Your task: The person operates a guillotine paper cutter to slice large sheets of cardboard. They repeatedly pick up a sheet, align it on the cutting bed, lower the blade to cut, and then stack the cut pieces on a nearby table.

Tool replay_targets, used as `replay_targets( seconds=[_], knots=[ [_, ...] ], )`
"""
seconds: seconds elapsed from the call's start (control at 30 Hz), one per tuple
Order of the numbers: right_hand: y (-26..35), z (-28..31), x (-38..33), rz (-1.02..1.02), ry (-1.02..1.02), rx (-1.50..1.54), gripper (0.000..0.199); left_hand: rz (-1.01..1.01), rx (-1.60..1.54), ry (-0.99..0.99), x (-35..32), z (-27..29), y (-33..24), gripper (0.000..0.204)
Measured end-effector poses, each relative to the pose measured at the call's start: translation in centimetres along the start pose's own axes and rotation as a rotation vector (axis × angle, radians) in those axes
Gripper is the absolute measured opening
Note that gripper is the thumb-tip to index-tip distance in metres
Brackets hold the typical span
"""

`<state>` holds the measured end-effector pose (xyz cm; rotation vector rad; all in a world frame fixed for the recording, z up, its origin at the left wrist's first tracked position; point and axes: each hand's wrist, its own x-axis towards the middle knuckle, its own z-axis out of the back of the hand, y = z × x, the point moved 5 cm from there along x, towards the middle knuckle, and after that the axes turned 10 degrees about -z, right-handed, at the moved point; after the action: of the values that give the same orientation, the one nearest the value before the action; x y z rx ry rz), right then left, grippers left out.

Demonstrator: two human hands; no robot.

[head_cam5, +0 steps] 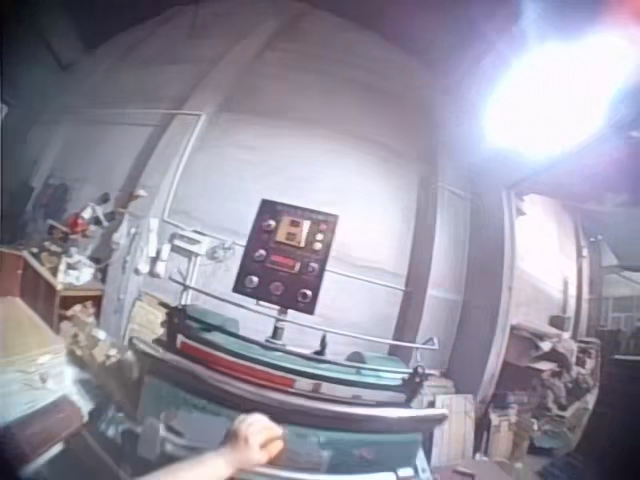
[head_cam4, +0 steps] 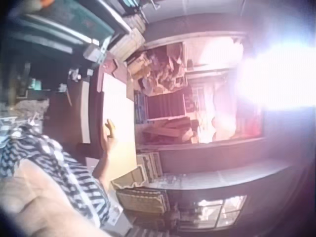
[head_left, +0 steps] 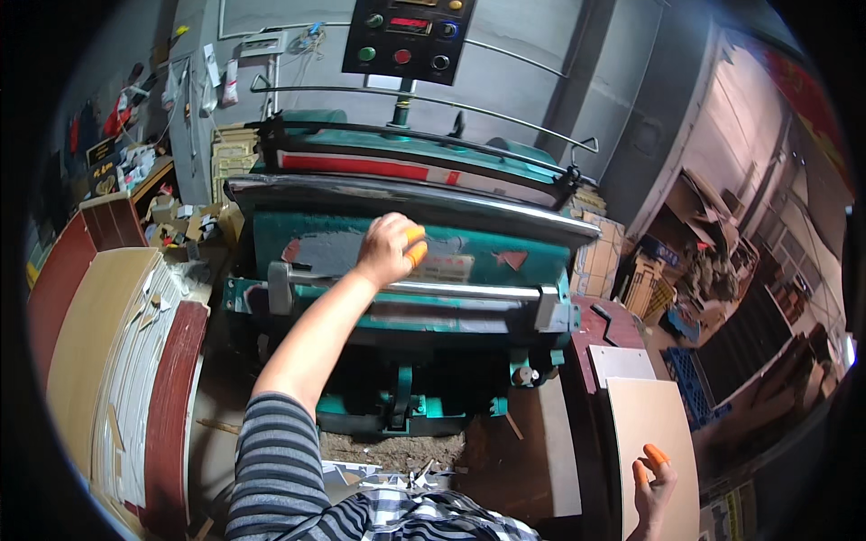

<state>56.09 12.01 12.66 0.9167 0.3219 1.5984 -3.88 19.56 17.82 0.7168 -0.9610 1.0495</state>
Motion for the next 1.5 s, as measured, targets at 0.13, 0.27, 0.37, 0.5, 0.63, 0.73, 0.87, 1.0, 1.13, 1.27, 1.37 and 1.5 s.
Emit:
replay_targets(
  seconds=[0.13, 0.27, 0.37, 0.5, 0.63, 0.73, 0.87, 1.0, 1.13, 1.27, 1.37, 1.5],
  knots=[
    [-10.8, -3.0, -0.2, -0.365, 0.004, 0.151, 0.031, -0.069, -0.255, 0.092, -3.3, -1.4, -8.3, 0.017],
    [-10.2, -7.7, 1.5, -0.175, 0.063, 0.095, 0.031, -0.214, -0.314, 0.308, -4.1, -0.3, -13.8, 0.018],
    [-7.8, -11.6, 1.6, -0.114, 0.163, 0.126, 0.031, -0.284, -0.272, 0.305, -3.5, 2.7, -16.4, 0.018],
    [-4.9, -12.9, 0.6, -0.114, 0.294, 0.073, 0.030, -0.301, -0.166, 0.190, -1.2, 6.8, -17.8, 0.017],
    [-5.4, -12.2, -0.3, -0.091, 0.304, -0.048, 0.032, -0.244, -0.108, 0.089, 1.0, 9.2, -18.2, 0.017],
    [-5.5, -10.7, -0.6, -0.110, 0.278, -0.030, 0.032, -0.150, -0.102, 0.017, 2.4, 10.1, -17.3, 0.016],
    [-7.5, -9.1, -1.4, -0.146, 0.240, -0.059, 0.033, -0.160, -0.057, -0.035, 3.5, 10.6, -16.3, 0.019],
    [-9.8, -8.2, -2.3, -0.192, 0.202, -0.062, 0.033, -0.115, -0.003, -0.075, 4.2, 9.5, -16.2, 0.022],
    [-10.0, -6.9, -2.5, -0.137, 0.146, -0.066, 0.031, -0.008, 0.139, -0.010, 4.1, 7.7, -14.0, 0.034],
    [-10.5, -6.4, -2.3, -0.077, 0.092, 0.037, 0.027, 0.312, 0.300, 0.300, 0.5, 4.2, -8.2, 0.054],
    [-9.2, -6.0, -1.9, -0.020, 0.099, 0.077, 0.025, 0.539, 0.345, 0.673, -6.4, 0.9, -4.3, 0.072],
    [-4.4, -6.9, -0.5, 0.035, 0.177, 0.154, 0.025, 0.827, 0.394, 1.130, -19.3, 1.4, -3.7, 0.089]
  ],
)
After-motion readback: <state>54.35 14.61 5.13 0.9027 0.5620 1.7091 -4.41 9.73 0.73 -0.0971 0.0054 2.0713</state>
